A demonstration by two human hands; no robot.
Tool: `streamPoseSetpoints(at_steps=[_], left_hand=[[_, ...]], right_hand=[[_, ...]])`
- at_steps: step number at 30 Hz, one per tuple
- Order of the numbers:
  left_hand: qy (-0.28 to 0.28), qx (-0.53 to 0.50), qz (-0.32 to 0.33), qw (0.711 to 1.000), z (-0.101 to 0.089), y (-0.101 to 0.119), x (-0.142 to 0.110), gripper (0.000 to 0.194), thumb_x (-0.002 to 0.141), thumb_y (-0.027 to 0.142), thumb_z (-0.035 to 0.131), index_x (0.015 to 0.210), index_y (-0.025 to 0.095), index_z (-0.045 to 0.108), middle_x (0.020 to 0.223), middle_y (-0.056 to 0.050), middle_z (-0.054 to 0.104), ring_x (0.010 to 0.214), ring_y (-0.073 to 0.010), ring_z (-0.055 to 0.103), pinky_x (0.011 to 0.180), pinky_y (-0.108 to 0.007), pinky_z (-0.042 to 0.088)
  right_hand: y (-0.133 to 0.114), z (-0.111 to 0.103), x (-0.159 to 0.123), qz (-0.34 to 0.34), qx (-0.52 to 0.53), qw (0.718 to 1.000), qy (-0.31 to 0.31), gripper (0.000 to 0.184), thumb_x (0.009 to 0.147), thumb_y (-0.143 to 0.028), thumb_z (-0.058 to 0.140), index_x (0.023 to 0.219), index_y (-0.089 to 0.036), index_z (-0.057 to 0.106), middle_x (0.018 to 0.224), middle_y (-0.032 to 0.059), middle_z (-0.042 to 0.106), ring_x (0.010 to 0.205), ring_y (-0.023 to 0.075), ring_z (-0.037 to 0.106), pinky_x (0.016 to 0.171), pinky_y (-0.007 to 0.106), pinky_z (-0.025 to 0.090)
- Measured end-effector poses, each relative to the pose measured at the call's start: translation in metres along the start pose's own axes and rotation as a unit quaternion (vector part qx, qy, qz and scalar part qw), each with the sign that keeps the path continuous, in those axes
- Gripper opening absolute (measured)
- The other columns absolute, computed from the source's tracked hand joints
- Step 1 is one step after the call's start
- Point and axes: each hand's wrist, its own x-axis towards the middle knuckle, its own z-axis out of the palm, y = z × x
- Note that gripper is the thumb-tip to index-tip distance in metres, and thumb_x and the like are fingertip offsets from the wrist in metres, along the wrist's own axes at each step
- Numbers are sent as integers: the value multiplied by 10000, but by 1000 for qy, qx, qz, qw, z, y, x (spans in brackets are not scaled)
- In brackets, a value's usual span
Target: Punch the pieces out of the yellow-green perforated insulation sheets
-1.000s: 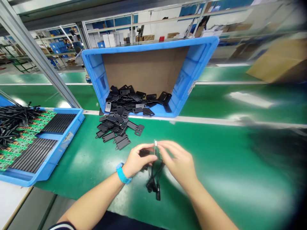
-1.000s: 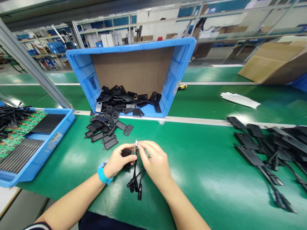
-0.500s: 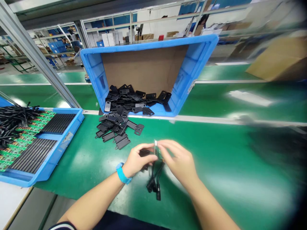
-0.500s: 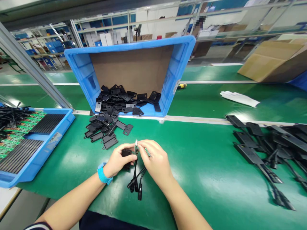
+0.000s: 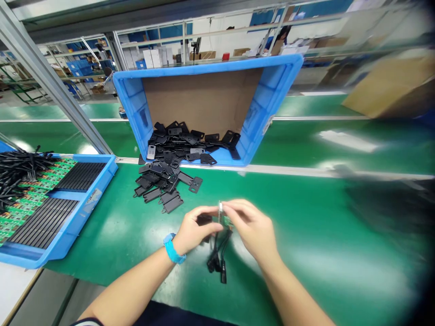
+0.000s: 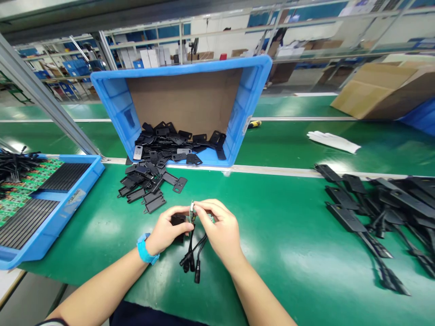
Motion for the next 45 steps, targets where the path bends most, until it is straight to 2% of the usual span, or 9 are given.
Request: streamPoseSetpoints(at_steps=[8, 18, 22, 29, 34, 36, 38, 42, 45], left_hand=[[2, 4, 4, 1000, -1, 1, -1, 379, 633, 234, 757, 994, 183, 655, 927, -35, 668, 576, -53, 547, 576, -198, 482], [-16, 47, -44, 998, -3, -5, -2, 369, 654, 269, 732, 997, 182, 630, 879, -20, 643, 530, -60, 554, 513, -196, 462], [34, 15, -54, 998, -1, -2, 0, 322, 690, 289, 700, 961, 160, 580, 773, 5, 609, 566, -69, 562, 564, -205, 477], [57, -65, -84, 993, -3, 0, 3, 442, 675, 351, 720, 1002, 158, 494, 793, 2, 595, 596, -75, 562, 543, -199, 465], [54, -91, -109, 988, -11, 0, 5, 423, 684, 353, 705, 963, 154, 457, 652, 11, 613, 480, -65, 524, 478, -177, 404], [53, -103, -112, 987, -13, 0, 6, 411, 676, 349, 710, 938, 154, 461, 647, 3, 620, 463, -69, 521, 465, -177, 396], [58, -117, -112, 985, -14, 0, 6, 400, 670, 351, 716, 918, 153, 474, 632, 2, 618, 460, -75, 524, 454, -175, 389], [92, -146, -99, 980, -12, 0, 8, 406, 662, 364, 731, 913, 161, 485, 626, 4, 609, 480, -87, 535, 465, -185, 417], [155, -165, -76, 971, -14, 0, 12, 357, 764, 447, 622, 909, 168, 453, 732, -35, 632, 569, -103, 586, 531, -202, 462]], right_hand=[[6, 1, -1, -34, 7, 999, -4, 97, 808, -227, 587, 739, -204, 652, 761, 29, 653, 722, 151, 606, 681, 273, 493], [11, -10, 11, -85, 4, 985, -151, 134, 841, -204, 464, 709, -191, 484, 722, 11, 533, 680, 124, 512, 639, 251, 431], [18, -19, 23, -26, 5, 982, -188, 199, 842, -316, 438, 681, -199, 447, 676, -7, 503, 626, 117, 479, 614, 248, 413], [75, -46, 109, 108, -80, 991, -24, 287, 858, -332, 429, 603, -202, 398, 546, -28, 423, 605, 117, 483, 607, 249, 337], [84, -35, 104, 153, -92, 984, 6, 134, 821, -244, 492, 698, -202, 456, 676, 8, 520, 721, 153, 540, 651, 270, 353], [78, -21, 82, 168, -67, 983, -30, 98, 840, -271, 451, 803, -188, 488, 764, 39, 573, 729, 158, 554, 655, 280, 381], [66, -6, 54, 187, -17, 975, -119, 214, 856, -349, 416, 878, -167, 526, 800, 64, 618, 695, 160, 574, 637, 292, 419], [38, 14, 10, 210, 88, 916, -330, 381, 782, -504, 522, 754, -140, 633, 732, 79, 679, 656, 177, 603, 634, 310, 462], [27, 17, -1, 219, 115, 906, -344, 378, 759, -504, 574, 650, -145, 618, 705, 63, 676, 660, 163, 587, 676, 304, 442]])
